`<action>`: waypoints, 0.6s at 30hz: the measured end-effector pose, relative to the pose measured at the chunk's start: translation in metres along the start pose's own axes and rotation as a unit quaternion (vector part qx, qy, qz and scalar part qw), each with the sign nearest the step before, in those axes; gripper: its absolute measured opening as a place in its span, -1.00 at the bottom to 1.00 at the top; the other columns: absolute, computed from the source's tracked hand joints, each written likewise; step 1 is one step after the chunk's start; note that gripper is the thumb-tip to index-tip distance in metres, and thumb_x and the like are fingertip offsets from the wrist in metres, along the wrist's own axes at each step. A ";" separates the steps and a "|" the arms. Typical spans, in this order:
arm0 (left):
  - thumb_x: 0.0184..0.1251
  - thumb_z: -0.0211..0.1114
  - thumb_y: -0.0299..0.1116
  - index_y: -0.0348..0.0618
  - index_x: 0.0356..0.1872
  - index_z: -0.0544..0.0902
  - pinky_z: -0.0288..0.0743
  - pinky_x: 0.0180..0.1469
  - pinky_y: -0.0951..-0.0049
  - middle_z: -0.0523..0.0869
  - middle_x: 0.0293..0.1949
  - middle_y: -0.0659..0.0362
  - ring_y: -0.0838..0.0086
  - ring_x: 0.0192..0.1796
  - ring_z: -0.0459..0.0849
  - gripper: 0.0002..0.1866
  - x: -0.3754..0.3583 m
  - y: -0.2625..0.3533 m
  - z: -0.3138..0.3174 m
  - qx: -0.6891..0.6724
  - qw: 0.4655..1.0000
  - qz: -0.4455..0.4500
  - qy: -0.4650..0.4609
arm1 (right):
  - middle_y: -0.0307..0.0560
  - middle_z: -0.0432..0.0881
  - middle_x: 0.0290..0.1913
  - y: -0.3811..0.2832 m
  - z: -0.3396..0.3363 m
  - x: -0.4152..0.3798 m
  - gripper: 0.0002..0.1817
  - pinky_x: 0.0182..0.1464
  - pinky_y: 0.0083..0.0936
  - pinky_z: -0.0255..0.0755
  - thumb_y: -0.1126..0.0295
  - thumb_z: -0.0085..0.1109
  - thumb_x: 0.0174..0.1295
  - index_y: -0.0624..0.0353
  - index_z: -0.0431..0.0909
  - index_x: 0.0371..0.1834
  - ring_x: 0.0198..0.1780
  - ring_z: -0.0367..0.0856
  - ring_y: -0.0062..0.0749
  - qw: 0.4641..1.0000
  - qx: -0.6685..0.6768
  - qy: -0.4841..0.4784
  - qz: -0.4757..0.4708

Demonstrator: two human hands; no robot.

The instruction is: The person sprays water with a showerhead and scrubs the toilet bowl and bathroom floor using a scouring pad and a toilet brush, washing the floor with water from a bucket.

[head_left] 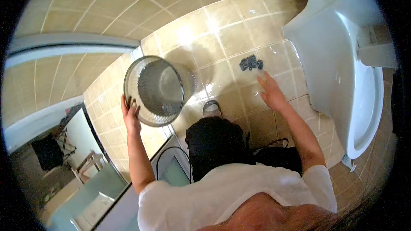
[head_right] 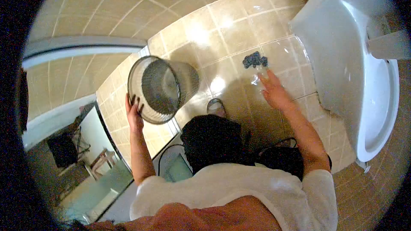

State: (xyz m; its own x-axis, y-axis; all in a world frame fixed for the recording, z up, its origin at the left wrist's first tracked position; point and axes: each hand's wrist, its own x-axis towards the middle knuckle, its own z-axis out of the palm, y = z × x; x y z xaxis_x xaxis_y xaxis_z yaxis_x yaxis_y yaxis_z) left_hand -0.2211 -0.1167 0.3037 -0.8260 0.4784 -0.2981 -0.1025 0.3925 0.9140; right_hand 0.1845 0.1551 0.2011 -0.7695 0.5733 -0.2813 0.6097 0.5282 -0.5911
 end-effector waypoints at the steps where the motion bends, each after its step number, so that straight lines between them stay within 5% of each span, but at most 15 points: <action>1: 0.10 0.06 -0.30 0.03 0.28 0.03 0.07 0.16 0.12 0.16 0.25 0.07 0.20 0.25 0.14 -0.33 -0.004 -0.004 0.001 -0.064 0.998 -0.025 0.009 | 0.22 -0.12 0.30 0.002 0.013 0.010 -0.30 0.25 -0.27 0.01 0.48 0.09 -0.02 -0.02 0.07 0.25 0.28 -0.02 0.07 1.000 0.021 -0.002 0.015; 3: 0.08 0.00 -0.37 -0.01 0.27 0.03 0.04 0.16 0.04 0.17 0.24 0.08 0.16 0.26 0.14 -0.34 -0.003 -0.027 -0.004 -0.127 0.987 -0.099 0.028 | 0.25 -0.18 0.31 0.005 0.035 0.026 -0.25 0.27 -0.28 -0.04 0.47 0.10 -0.02 -0.05 0.00 0.29 0.30 -0.08 0.08 0.998 0.041 0.004 0.040; 7: -0.02 0.05 -0.32 0.11 0.23 0.13 0.09 0.06 -0.13 0.17 0.25 0.13 0.10 0.25 0.13 -0.33 -0.003 -0.023 0.005 -0.243 0.963 -0.111 0.018 | 0.25 -0.26 0.31 -0.001 0.059 0.061 -0.23 0.27 -0.22 -0.08 0.34 0.14 -0.01 -0.13 -0.03 0.29 0.30 -0.16 0.17 0.994 0.040 0.011 0.106; 12: -0.12 0.10 -0.36 0.08 0.22 0.15 0.13 0.10 -0.05 0.19 0.23 0.11 0.12 0.22 0.17 -0.28 0.005 -0.009 0.017 -0.256 0.958 -0.118 0.056 | 0.13 -0.22 0.33 -0.019 0.067 0.107 -0.23 0.23 -0.05 -0.06 0.27 0.22 -0.08 -0.27 0.07 0.25 0.31 -0.20 0.19 0.985 -0.017 0.002 0.173; 18: -0.09 0.08 -0.36 -0.02 0.26 0.04 0.08 0.14 0.00 0.15 0.25 0.04 0.13 0.25 0.12 -0.24 0.040 0.006 0.044 -0.255 0.961 -0.103 0.021 | -0.01 0.14 0.18 0.023 0.084 0.139 -0.29 0.13 -0.05 0.07 0.26 0.31 -0.23 -0.25 0.29 0.12 0.19 0.08 0.01 0.980 -0.139 0.117 0.081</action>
State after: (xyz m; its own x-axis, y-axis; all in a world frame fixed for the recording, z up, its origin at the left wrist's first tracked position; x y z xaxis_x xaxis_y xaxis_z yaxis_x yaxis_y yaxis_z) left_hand -0.2305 -0.0607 0.2854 -0.7790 0.3961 -0.4861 -0.5165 0.0343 0.8556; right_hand 0.0757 0.1941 0.0845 -0.6129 0.7751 -0.1536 0.7738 0.5493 -0.3154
